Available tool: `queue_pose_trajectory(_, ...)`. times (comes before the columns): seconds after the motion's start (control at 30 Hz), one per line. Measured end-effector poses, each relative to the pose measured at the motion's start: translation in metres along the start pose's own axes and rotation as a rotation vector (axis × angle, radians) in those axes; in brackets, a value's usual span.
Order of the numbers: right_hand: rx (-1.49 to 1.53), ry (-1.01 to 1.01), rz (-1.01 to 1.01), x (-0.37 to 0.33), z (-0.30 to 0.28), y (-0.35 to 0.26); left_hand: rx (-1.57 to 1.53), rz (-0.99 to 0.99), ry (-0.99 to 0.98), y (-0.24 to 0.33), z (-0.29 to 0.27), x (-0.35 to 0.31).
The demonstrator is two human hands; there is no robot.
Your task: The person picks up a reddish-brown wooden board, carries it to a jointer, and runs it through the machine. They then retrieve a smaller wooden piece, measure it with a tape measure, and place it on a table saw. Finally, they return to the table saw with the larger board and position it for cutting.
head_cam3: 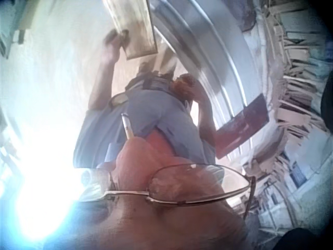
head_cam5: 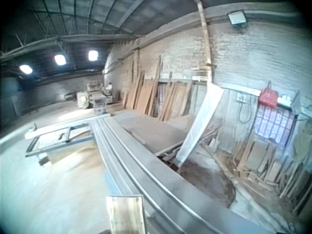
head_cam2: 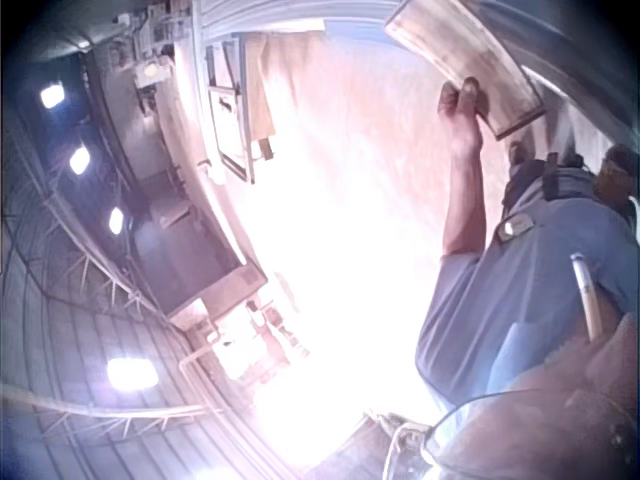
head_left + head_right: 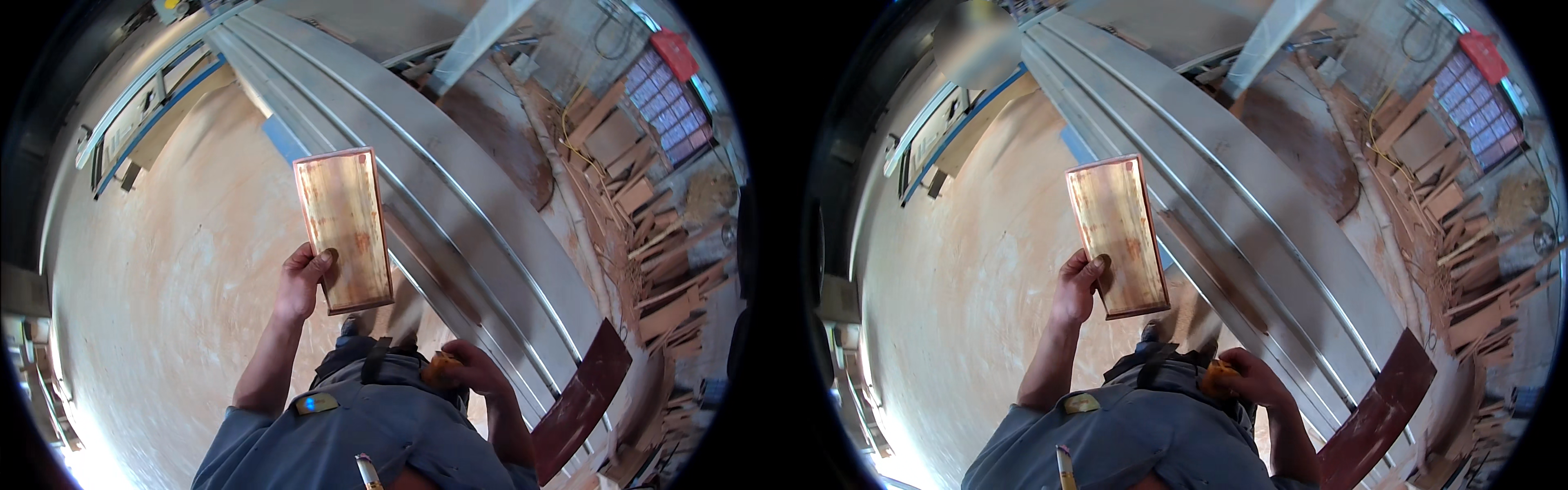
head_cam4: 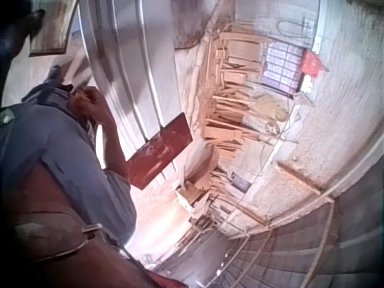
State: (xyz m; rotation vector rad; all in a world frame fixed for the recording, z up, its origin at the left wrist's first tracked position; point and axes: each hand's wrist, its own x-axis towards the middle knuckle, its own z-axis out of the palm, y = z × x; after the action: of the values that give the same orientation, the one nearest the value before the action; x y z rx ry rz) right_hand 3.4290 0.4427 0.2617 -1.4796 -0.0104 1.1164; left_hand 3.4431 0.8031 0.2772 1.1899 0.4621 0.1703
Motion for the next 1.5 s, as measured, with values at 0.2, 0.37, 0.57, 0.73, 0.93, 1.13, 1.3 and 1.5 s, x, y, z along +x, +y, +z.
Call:
queue_pose_trajectory(0.2, 0.502, -0.269, -0.087, 0.019, 0.005, 0.022, -0.195, -0.012, 0.074, 0.009, -0.028, -0.011)
queue_pose_trajectory(0.37, 1.094, -0.467, -0.247, 0.038, 0.005, 0.014, -0.343, -0.042, 0.114, 0.007, -0.041, -0.018)
queue_pose_trajectory(0.57, 0.549, -0.322, -0.536, 0.055, 0.021, -0.019, -0.498, -0.141, -0.148, 0.003, -0.038, -0.031)
queue_pose_trajectory(0.73, 0.994, -0.580, -0.342, 0.084, 0.039, -0.025, -0.518, -0.366, -0.308, 0.004, -0.003, -0.046)
queue_pose_trajectory(0.93, 0.082, -0.270, -0.349, 0.096, 0.047, -0.046, -0.369, -0.481, -0.281, -0.006, 0.020, -0.051)
queue_pose_trajectory(1.13, 0.172, -0.437, -0.424, 0.100, 0.044, -0.040, -0.279, -0.492, -0.390, -0.025, 0.005, -0.048)
queue_pose_trajectory(1.3, 0.550, -0.600, -0.297, 0.074, 0.050, -0.053, -0.258, -0.481, -0.366, -0.032, -0.005, -0.051)
queue_pose_trajectory(1.5, -0.688, -0.242, -0.256, 0.074, 0.023, -0.020, -0.369, -0.421, -0.197, 0.012, -0.008, -0.055)
